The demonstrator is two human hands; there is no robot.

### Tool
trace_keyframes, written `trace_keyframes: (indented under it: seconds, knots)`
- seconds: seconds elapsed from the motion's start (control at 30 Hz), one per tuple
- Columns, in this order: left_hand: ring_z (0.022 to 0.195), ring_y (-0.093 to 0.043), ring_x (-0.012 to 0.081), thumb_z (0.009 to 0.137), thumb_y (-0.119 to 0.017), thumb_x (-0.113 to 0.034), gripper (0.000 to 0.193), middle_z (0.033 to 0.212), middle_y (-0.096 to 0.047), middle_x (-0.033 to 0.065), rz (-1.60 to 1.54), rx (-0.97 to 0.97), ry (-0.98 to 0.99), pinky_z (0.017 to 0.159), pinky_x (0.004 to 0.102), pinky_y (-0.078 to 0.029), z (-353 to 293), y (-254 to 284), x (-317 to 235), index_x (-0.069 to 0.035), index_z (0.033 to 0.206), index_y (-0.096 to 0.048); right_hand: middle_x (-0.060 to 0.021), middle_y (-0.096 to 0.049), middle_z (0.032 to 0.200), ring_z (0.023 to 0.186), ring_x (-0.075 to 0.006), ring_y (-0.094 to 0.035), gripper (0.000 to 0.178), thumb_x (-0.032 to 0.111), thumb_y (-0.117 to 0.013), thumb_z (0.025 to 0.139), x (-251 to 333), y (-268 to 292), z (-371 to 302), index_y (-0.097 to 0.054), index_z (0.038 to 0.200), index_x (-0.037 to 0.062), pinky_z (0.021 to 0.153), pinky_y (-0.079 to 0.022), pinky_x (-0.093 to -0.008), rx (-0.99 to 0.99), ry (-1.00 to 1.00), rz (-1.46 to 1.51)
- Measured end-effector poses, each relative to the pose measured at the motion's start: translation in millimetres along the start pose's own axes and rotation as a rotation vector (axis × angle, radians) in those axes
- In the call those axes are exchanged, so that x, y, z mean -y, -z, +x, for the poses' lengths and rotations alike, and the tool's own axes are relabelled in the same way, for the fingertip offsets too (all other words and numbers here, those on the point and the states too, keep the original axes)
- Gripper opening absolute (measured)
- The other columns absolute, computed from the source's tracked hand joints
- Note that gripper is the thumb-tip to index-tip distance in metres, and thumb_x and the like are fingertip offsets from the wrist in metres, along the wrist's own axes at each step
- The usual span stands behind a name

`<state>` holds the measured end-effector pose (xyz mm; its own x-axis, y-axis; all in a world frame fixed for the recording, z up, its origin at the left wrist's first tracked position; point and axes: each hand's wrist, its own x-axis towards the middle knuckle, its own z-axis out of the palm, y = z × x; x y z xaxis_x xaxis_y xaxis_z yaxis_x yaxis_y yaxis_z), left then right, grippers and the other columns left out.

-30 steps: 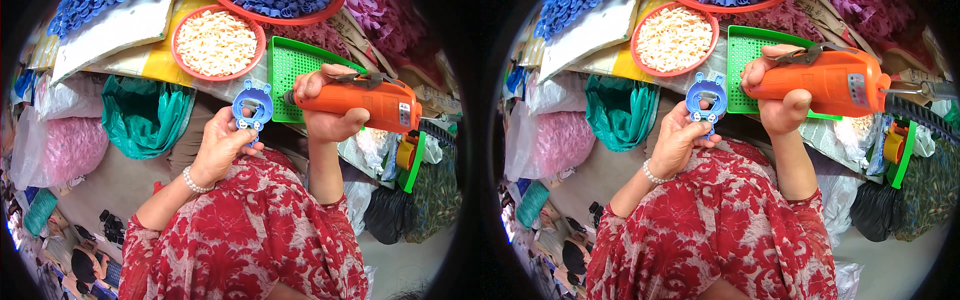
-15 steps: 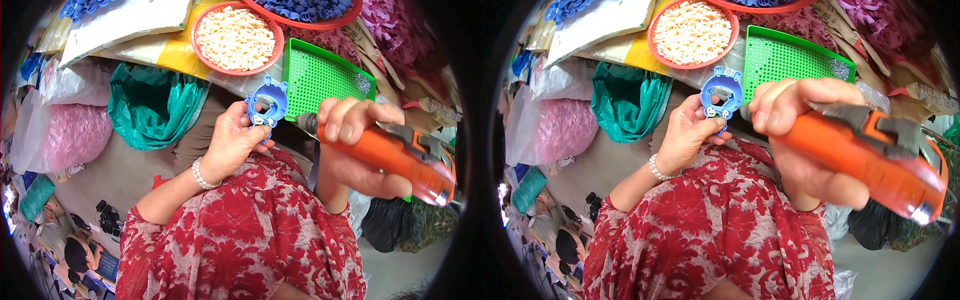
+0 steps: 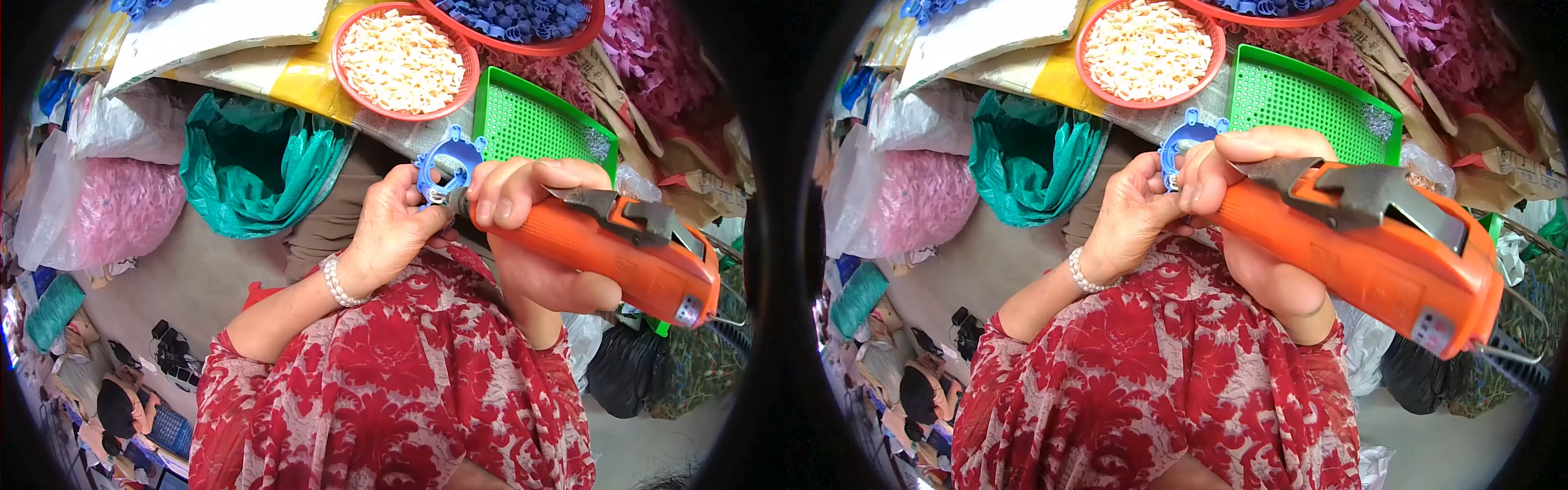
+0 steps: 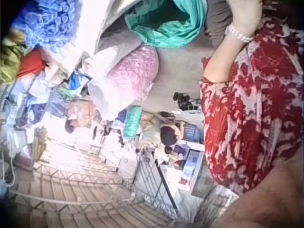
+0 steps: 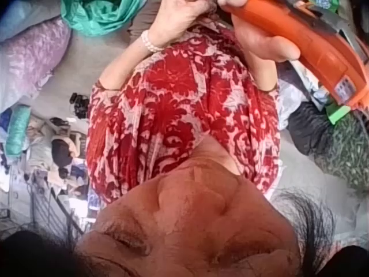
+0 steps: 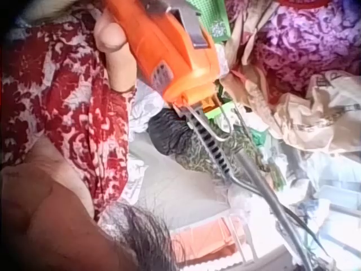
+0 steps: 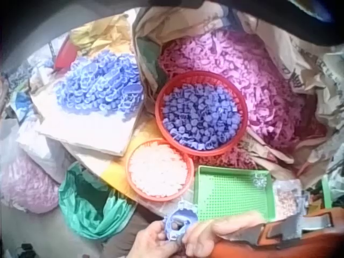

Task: The recorder is using a power screwdriver to assemble small plastic toy components at a workbench.

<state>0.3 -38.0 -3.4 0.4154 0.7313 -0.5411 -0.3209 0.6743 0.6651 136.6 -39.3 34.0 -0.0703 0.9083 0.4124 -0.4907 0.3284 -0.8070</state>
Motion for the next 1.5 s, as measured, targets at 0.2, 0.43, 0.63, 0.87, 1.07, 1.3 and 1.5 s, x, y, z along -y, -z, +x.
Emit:
trace_keyframes:
  seconds: [0.2, 0.43, 0.63, 0.87, 1.07, 1.3, 1.5]
  knots:
    - [0.063, -0.059, 0.0099, 0.079, -0.056, 0.002, 0.025, 0.082, -0.060, 0.0064, -0.004, -0.020, -0.033, 0.054, 0.0221, -0.051, -1.3, -1.7, 4.0, 0.000, 0.101, -0.044, -0.0064, -0.055, 0.079, 0.070, -0.0207, -0.053, 0.083, 0.073, -0.053, 0.070, -8.3, 1.1, -0.6, -0.045, 0.114, 0.0039, 0.070, -0.041, -0.0373, -0.042, 0.008, -0.008]
    - [0.064, -0.060, 0.0109, 0.079, -0.056, 0.002, 0.023, 0.081, -0.060, 0.0063, 0.041, -0.048, -0.089, 0.054, 0.0227, -0.051, -3.9, -2.0, 6.1, 0.000, 0.100, -0.046, -0.0058, -0.054, 0.077, 0.068, -0.0200, -0.052, 0.083, 0.075, -0.053, 0.068, -15.5, 2.8, 1.5, -0.047, 0.110, 0.0043, 0.067, -0.041, -0.0355, 0.050, 0.033, 0.014]
    - [0.067, -0.062, 0.0146, 0.081, -0.058, 0.000, 0.027, 0.088, -0.060, 0.0072, -0.044, 0.013, 0.005, 0.058, 0.0246, -0.055, -2.3, 0.8, -0.6, -0.001, 0.104, -0.046, -0.0044, -0.055, 0.080, 0.070, -0.0192, -0.052, 0.085, 0.076, -0.053, 0.068, -1.5, 10.9, 5.0, -0.047, 0.114, 0.0047, 0.068, -0.040, -0.0358, 0.027, 0.118, 0.023]
    - [0.072, -0.064, 0.0178, 0.082, -0.059, -0.002, 0.030, 0.094, -0.058, 0.0071, -0.182, 0.060, 0.043, 0.060, 0.0251, -0.056, -0.6, 8.9, 8.7, -0.002, 0.108, -0.045, -0.0050, -0.055, 0.081, 0.071, -0.0195, -0.052, 0.088, 0.075, -0.051, 0.070, 8.5, 19.3, -4.9, -0.044, 0.119, 0.0026, 0.070, -0.040, -0.0360, 0.023, 0.104, -0.052]
    - [0.073, -0.064, 0.0177, 0.082, -0.058, -0.002, 0.031, 0.093, -0.058, 0.0069, -0.154, 0.056, 0.046, 0.061, 0.0251, -0.056, -0.6, 8.9, 11.6, -0.002, 0.110, -0.045, -0.0057, -0.055, 0.080, 0.069, -0.0199, -0.052, 0.086, 0.075, -0.051, 0.069, 2.1, 17.3, -11.3, -0.045, 0.116, 0.0033, 0.069, -0.041, -0.0364, -0.019, 0.089, -0.065]
    - [0.072, -0.064, 0.0176, 0.083, -0.058, -0.002, 0.030, 0.094, -0.060, 0.0085, -0.126, 0.039, 0.032, 0.059, 0.0245, -0.055, -3.7, 5.7, 14.6, -0.001, 0.109, -0.044, -0.0055, -0.055, 0.078, 0.068, -0.0202, -0.051, 0.086, 0.076, -0.052, 0.067, -3.5, 18.5, -16.4, -0.046, 0.114, 0.0046, 0.068, -0.041, -0.0366, -0.070, 0.061, -0.049]
    - [0.070, -0.064, 0.0172, 0.082, -0.058, -0.001, 0.029, 0.092, -0.060, 0.0090, -0.130, 0.034, 0.019, 0.057, 0.0240, -0.054, -5.2, 5.4, 15.2, -0.001, 0.108, -0.045, -0.0053, -0.054, 0.078, 0.067, -0.0202, -0.051, 0.086, 0.077, -0.051, 0.067, -5.5, 14.9, -18.4, -0.046, 0.113, 0.0045, 0.067, -0.041, -0.0368, -0.070, 0.070, -0.071]
